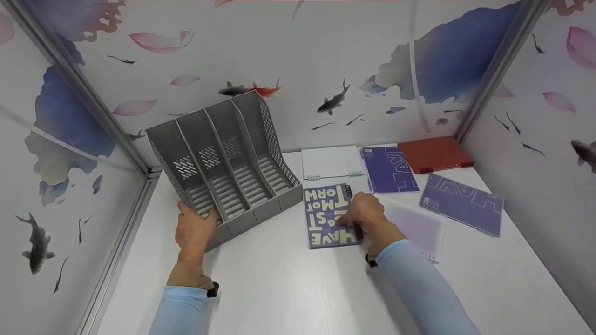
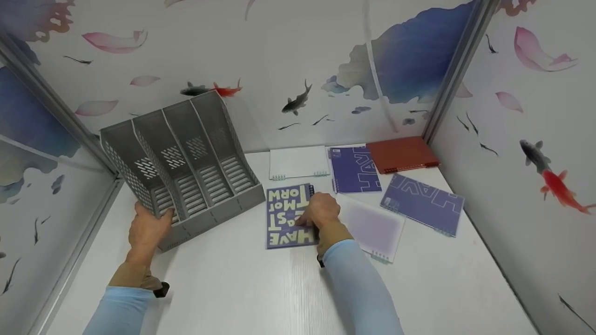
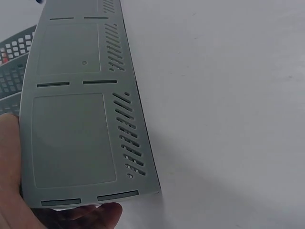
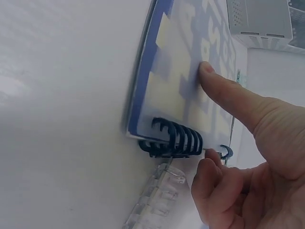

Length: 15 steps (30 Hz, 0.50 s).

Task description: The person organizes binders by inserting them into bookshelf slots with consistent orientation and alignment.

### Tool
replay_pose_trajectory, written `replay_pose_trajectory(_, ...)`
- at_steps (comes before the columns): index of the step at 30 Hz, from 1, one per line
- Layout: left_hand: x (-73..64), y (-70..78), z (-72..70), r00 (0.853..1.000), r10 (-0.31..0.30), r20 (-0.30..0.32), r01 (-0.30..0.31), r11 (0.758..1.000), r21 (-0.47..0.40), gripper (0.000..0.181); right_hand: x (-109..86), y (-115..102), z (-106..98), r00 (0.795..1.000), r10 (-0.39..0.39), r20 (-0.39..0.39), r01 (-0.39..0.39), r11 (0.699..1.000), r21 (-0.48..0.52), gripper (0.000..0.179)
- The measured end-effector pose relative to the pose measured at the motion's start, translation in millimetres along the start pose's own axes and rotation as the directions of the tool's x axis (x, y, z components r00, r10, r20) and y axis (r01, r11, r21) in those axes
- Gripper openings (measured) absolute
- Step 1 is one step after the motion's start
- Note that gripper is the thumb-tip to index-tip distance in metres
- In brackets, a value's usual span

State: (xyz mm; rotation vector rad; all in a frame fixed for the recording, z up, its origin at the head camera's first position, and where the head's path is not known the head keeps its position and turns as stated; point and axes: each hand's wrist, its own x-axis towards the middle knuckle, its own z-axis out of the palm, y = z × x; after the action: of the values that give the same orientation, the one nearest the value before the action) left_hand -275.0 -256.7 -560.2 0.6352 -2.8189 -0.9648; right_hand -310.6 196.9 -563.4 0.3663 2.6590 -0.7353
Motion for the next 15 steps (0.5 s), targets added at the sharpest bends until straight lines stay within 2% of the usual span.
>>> replay_pose_trajectory(5,0.6,-0.9,-1.0,1.000,-0.004,0.014,0.004,1.000,0.002,0.108,1.6,2.1,1.3,1.000,0.004,-0.001,-0.004,1.000,0.021,0.068)
replay_pose_trajectory(9,2.2,-2.9,-1.6,1.000,-0.003,0.027,0.003,1.000,-0.019,0.106,2.0,2.8,2.2,0.999,-0.018,-0.037,0.018,1.000,-0.001,0.068)
replay_pose_trajectory(12,4.4,-5.6,-3.0,0.999,-0.002,0.032,0.003,0.999,-0.033,0.097,2.3,2.2,2.7,0.999,-0.028,-0.045,0.029,1.000,0.008,0.067)
replay_pose_trajectory(15,6.9,-8.7,-4.1,0.999,-0.013,0.048,0.014,0.999,-0.038,0.089,2.7,2.1,3.2,0.999,-0.013,-0.032,0.015,0.998,0.062,0.068)
